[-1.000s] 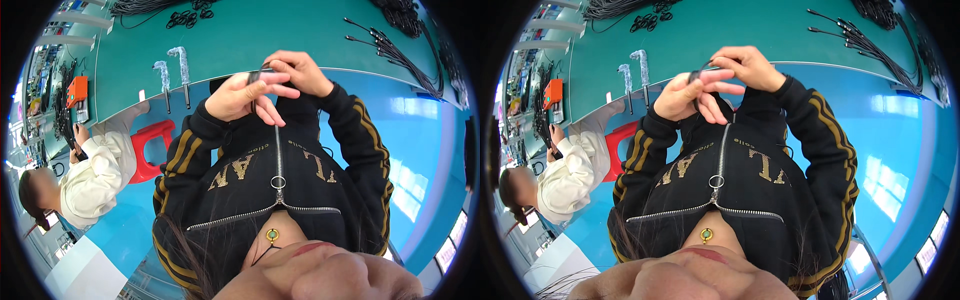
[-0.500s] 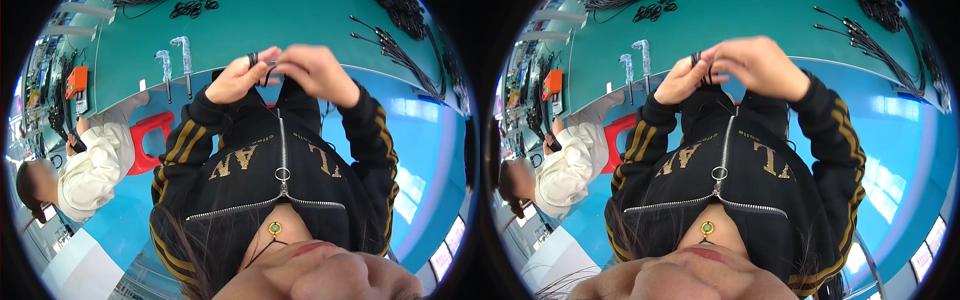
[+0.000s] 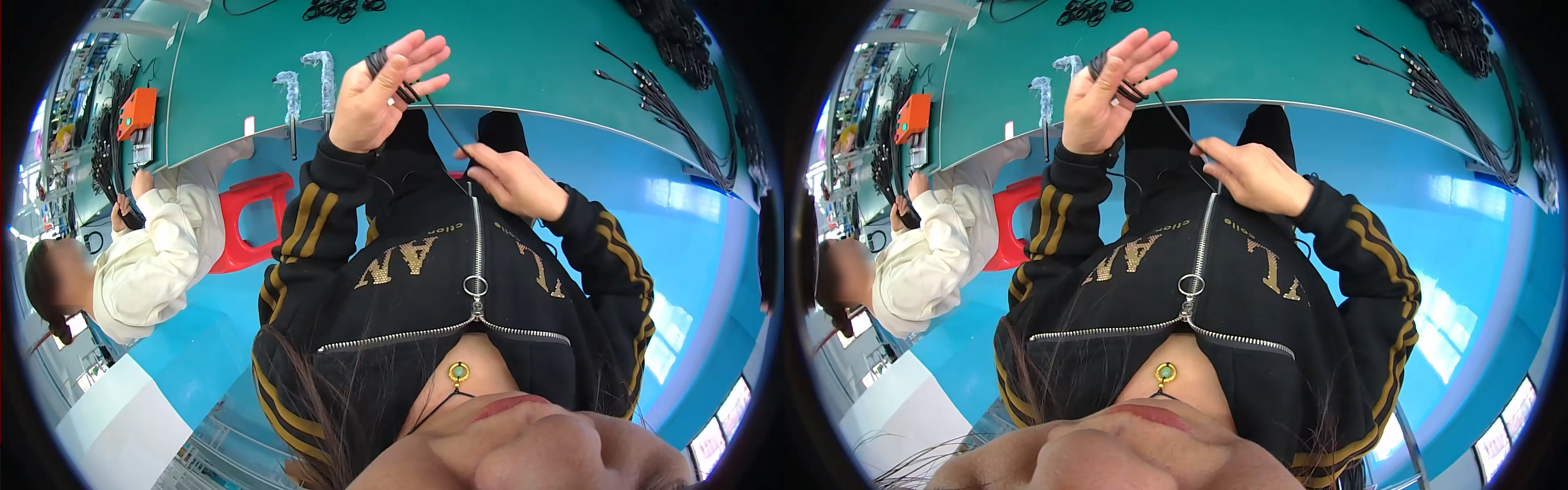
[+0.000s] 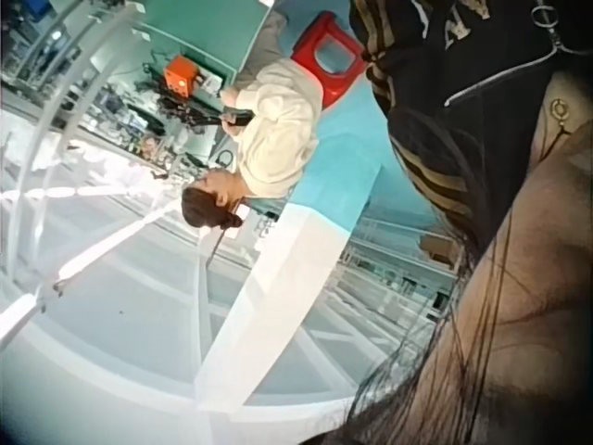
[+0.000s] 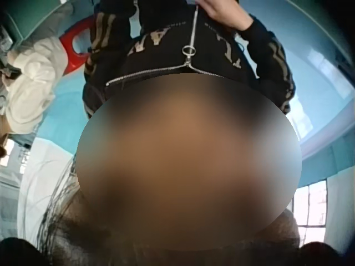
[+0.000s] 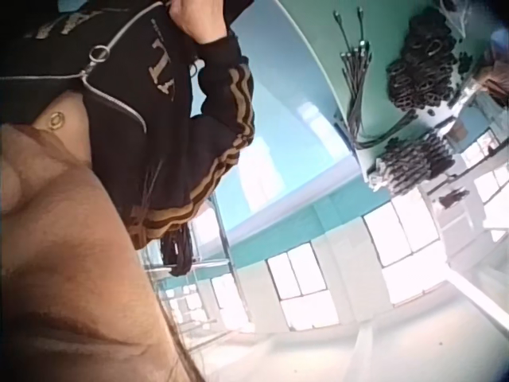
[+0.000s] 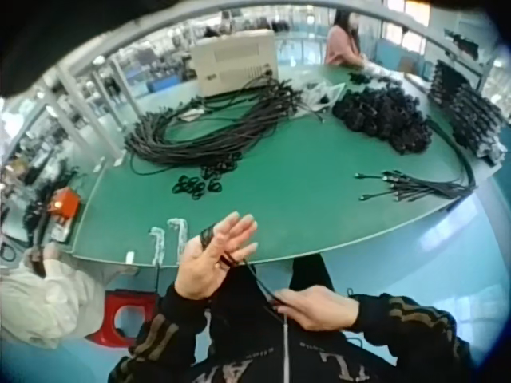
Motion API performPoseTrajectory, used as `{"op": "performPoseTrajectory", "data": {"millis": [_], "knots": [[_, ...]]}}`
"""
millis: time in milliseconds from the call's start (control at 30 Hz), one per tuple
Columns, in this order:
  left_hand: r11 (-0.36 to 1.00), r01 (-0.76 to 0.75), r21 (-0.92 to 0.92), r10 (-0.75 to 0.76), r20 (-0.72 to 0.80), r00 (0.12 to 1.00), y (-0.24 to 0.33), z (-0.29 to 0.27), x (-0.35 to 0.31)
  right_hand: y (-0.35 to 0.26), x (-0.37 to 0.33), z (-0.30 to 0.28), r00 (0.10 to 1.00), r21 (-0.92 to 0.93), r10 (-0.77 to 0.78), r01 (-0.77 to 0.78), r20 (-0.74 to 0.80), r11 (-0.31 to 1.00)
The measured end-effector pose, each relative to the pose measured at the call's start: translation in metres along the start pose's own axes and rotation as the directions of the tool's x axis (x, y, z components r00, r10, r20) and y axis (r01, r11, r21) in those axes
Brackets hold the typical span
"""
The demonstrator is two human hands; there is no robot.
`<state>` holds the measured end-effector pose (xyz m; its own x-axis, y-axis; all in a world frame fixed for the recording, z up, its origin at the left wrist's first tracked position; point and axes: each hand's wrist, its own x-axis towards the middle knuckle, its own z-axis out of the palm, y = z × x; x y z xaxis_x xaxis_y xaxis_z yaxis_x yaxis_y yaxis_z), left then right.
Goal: Coiling and securing black electrical cables at a manual assembly station.
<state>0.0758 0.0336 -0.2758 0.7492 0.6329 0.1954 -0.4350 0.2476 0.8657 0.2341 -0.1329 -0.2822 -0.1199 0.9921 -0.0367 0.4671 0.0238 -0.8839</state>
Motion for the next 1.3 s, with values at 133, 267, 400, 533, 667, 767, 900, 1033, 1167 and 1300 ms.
{"op": "performPoseTrajectory", "data": {"millis": [133, 267, 400, 533, 667, 767, 900, 1033, 1167, 1300], "knots": [[0.95, 0.108, 0.295, -0.156, 0.145, 0.977, -0.018, 0.009, -0.008, -0.019, 0.003, -0.033, 0.95, -0.361, -0.313, 0.296, 0.009, 0.885], [0.901, 0.433, 0.008, -0.403, 0.378, 0.833, -0.015, 0.019, -0.026, -0.003, 0.039, -0.057, 0.9, -0.344, -0.413, 0.348, -0.138, 0.872], [0.861, 0.495, 0.118, -0.497, 0.402, 0.769, 0.003, 0.014, -0.02, 0.027, 0.057, -0.034, 0.941, 0.013, -0.253, 0.263, -0.226, 0.965], [0.932, 0.341, -0.119, -0.298, 0.283, 0.912, 0.013, 0.008, -0.013, 0.042, 0.029, -0.001, 0.988, 0.242, 0.069, -0.034, -0.136, 0.97], [0.963, 0.112, -0.244, -0.11, 0.022, 0.994, 0.004, 0.004, -0.003, 0.027, -0.001, 0.017, 0.988, 0.214, 0.154, -0.147, -0.015, 0.966], [0.997, 0.063, -0.041, -0.063, 0.003, 0.998, -0.009, 0.004, -0.001, 0.002, -0.014, 0.007, 0.999, -0.298, -0.014, 0.024, 0.037, 0.954], [0.983, 0.078, 0.167, -0.096, 0.104, 0.99, -0.021, 0.008, -0.008, -0.021, -0.002, -0.028, 0.921, -0.553, -0.386, 0.298, -0.046, 0.778], [0.967, 0.164, 0.196, -0.206, 0.215, 0.955, -0.022, 0.016, -0.017, -0.012, 0.034, -0.053, 0.822, -0.664, -0.554, 0.343, -0.13, 0.665], [0.949, 0.29, 0.125, -0.313, 0.246, 0.917, -0.015, 0.02, -0.021, 0.005, 0.055, -0.041, 0.855, -0.274, -0.446, 0.377, -0.264, 0.885], [0.935, 0.339, 0.103, -0.354, 0.292, 0.888, -0.012, 0.02, -0.019, 0.011, 0.055, -0.031, 0.955, 0.154, -0.261, 0.281, -0.14, 0.947]]}}
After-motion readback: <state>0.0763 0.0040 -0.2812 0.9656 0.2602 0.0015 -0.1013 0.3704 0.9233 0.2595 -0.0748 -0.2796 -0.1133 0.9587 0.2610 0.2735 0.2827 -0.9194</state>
